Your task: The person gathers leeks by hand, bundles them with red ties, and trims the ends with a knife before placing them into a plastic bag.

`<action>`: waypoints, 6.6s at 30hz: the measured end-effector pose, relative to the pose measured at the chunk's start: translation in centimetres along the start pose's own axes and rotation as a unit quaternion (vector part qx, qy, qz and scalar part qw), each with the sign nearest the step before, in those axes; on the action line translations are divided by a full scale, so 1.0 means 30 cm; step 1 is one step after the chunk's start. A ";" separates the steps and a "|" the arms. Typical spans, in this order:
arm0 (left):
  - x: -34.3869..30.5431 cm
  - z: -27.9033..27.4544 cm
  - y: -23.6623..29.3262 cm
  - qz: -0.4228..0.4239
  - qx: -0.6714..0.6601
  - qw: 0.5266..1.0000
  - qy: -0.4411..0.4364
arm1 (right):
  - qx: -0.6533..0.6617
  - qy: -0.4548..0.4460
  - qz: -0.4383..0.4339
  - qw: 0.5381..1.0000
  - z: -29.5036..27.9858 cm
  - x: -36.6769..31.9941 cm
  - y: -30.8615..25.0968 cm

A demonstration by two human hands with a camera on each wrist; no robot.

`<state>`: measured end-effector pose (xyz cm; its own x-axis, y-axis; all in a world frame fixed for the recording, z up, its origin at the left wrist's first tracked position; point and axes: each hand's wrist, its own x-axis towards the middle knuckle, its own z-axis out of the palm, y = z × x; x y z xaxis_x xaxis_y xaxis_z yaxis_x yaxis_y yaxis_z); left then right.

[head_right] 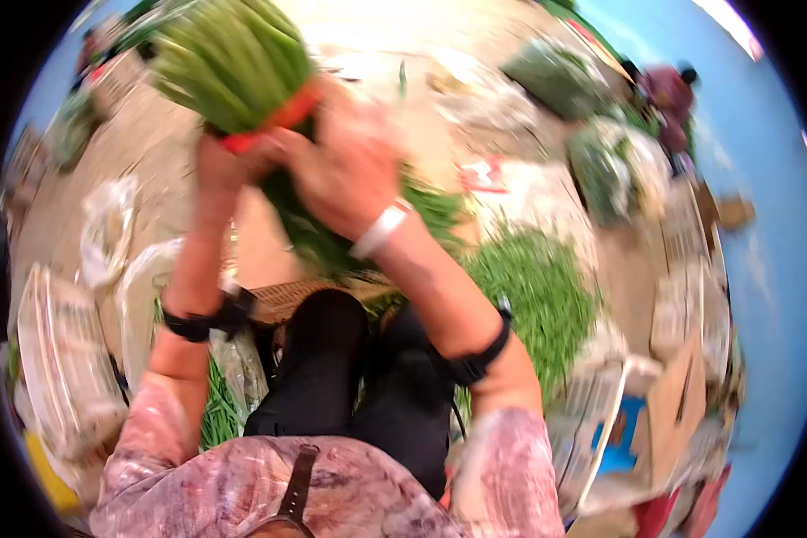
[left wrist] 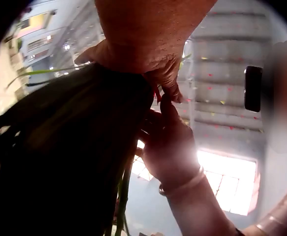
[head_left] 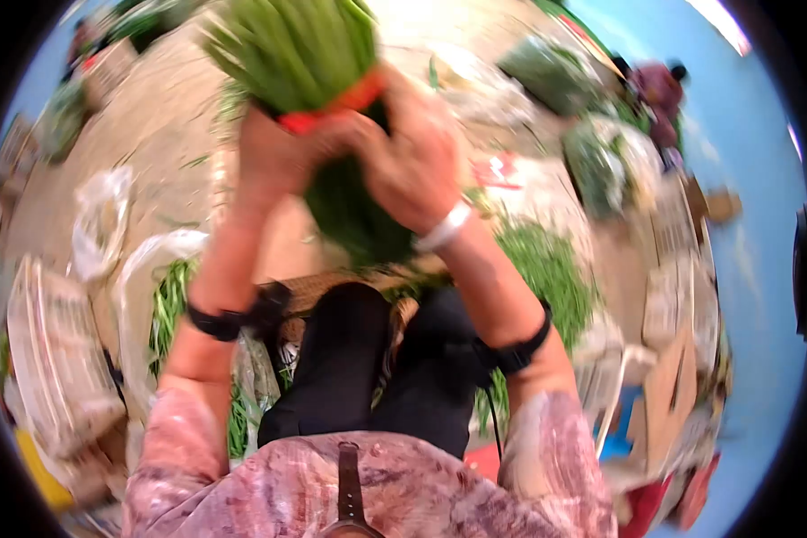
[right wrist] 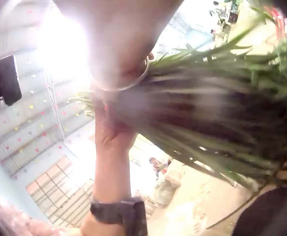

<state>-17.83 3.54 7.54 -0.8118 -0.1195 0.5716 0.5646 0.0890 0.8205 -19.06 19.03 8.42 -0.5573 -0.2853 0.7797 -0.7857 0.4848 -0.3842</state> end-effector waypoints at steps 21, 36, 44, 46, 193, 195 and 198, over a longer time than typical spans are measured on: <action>0.004 0.113 -0.419 0.038 0.456 0.709 -0.536 | -0.059 -0.070 0.659 0.747 -0.303 -2.066 0.647; -0.132 0.246 -0.324 0.099 0.585 0.669 -0.448 | -0.269 -0.104 0.860 0.421 -0.070 -1.801 0.672; -0.031 0.309 -0.385 -0.011 0.587 0.616 -0.525 | -0.257 -0.071 0.794 0.547 -0.206 -1.903 0.621; -0.014 0.306 -0.411 0.118 0.622 0.571 -0.522 | -0.071 0.132 0.844 0.515 -0.261 -1.871 0.599; -0.706 -0.815 0.716 -0.027 0.532 0.827 0.179 | 0.586 -0.291 0.008 0.756 0.660 -0.393 -0.901; -0.784 -0.885 0.836 -0.066 0.552 0.816 0.159 | 0.600 -0.361 -0.104 0.706 0.657 -0.407 -0.934; -0.962 -0.991 1.066 -0.025 0.581 0.808 0.096 | 0.643 -0.431 -0.154 0.614 0.560 -0.337 -1.085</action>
<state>28.10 -19.56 17.43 -0.7287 -0.2930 0.6190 -0.0799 0.9341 0.3480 7.66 -7.74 4.73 0.1717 -0.7996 0.5755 -0.1429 -0.5982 -0.7885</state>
